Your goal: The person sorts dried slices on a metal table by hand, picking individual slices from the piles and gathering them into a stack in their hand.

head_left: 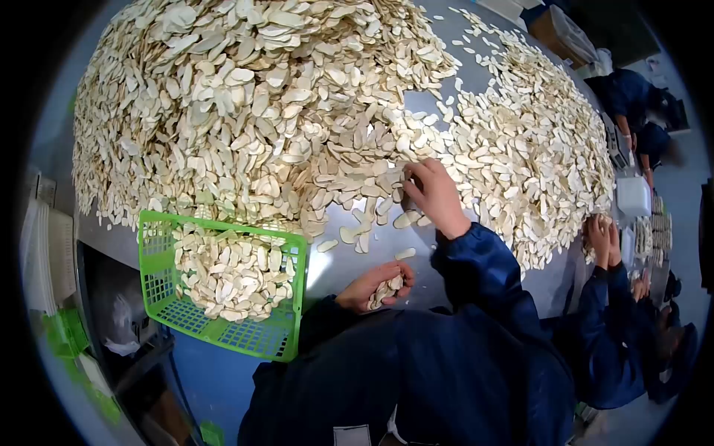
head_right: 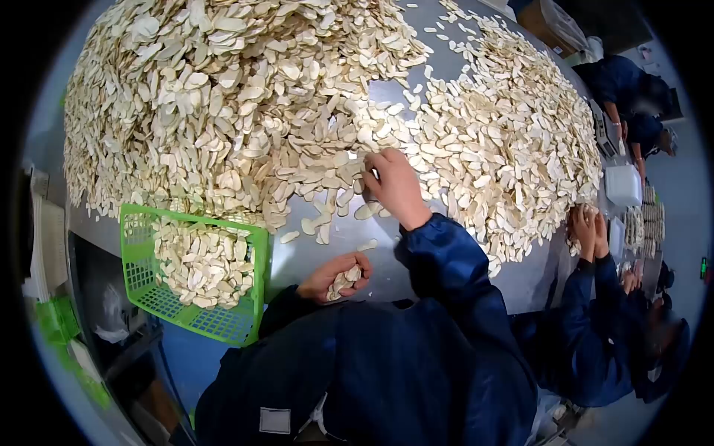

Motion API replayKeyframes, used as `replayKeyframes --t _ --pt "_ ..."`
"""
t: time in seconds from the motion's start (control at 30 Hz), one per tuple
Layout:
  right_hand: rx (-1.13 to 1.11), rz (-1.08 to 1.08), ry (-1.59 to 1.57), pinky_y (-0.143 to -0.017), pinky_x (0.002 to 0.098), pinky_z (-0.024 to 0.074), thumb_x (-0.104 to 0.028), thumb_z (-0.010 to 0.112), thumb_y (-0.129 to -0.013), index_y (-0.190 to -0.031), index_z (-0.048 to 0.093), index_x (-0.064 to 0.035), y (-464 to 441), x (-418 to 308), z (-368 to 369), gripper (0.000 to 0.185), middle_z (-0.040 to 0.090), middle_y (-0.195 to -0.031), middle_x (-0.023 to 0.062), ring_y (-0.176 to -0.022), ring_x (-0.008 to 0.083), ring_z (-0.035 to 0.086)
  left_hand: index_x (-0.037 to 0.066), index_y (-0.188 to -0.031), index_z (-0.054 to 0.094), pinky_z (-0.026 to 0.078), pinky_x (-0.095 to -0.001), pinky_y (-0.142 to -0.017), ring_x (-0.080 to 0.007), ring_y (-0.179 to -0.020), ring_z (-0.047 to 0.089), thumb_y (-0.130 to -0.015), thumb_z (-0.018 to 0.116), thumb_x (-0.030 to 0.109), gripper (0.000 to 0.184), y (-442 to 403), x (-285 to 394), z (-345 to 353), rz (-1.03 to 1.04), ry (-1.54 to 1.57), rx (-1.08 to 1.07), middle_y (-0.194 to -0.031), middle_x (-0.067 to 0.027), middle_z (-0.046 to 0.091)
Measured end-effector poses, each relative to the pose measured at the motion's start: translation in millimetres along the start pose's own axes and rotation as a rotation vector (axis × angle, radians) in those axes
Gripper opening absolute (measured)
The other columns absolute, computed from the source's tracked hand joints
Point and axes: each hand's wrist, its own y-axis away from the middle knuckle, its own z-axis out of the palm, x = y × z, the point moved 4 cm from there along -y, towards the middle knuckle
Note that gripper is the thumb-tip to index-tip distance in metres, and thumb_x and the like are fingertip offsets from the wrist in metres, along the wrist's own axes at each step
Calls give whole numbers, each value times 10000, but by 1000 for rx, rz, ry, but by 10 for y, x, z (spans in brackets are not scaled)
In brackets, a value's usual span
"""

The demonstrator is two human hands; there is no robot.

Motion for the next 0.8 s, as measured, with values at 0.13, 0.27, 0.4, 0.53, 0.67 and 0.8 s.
replayKeyframes --t 0.13,0.27,0.4,0.53,0.67,0.8 --pt "-52 -131 55 -726 390 458 -117 682 -725 -837 602 -41 -63 -64 129 157 530 -842 125 -852 321 533 14 -1059 502 419 -187 -472 -130 -758 515 -980 453 274 276 9 5 12 1 37 -4 -935 -90 522" --pt "-143 -129 41 -742 397 460 -86 682 -713 -800 636 -30 106 213 -121 113 556 -879 127 -878 320 541 14 -1062 509 419 -185 -474 -124 -766 520 -976 466 281 284 3 1 17 3 26 -37 -939 -86 527" --pt "-84 59 377 -734 407 471 -64 638 -703 -832 647 -38 202 427 -519 132 571 -871 137 -854 337 547 3 -1039 523 420 -181 -481 -116 -755 517 -971 467 254 266 -8 8 37 0 17 -46 -945 -89 530" --pt "-78 -48 187 -752 405 467 -82 655 -728 -891 627 -28 73 82 -354 174 564 -886 140 -874 337 542 5 -1029 530 423 -176 -504 -101 -746 515 -971 461 241 253 11 28 99 -25 -27 -64 -936 -79 534" --pt "-168 -157 -35 -816 398 460 -103 646 -764 -1018 602 -44 -143 -305 131 265 569 -969 144 -928 342 540 19 -1012 546 426 -165 -521 -77 -757 530 -973 458 235 237 11 -37 88 -100 -148 -115 -914 -63 561" --pt "-245 -452 -15 -892 412 432 -30 591 -751 -1130 583 -98 -177 -453 347 384 544 -1163 144 -1071 340 517 14 -1026 566 443 -190 -635 -75 -797 540 -937 537 243 248 43 -71 108 -172 -226 -178 -948 -50 571"
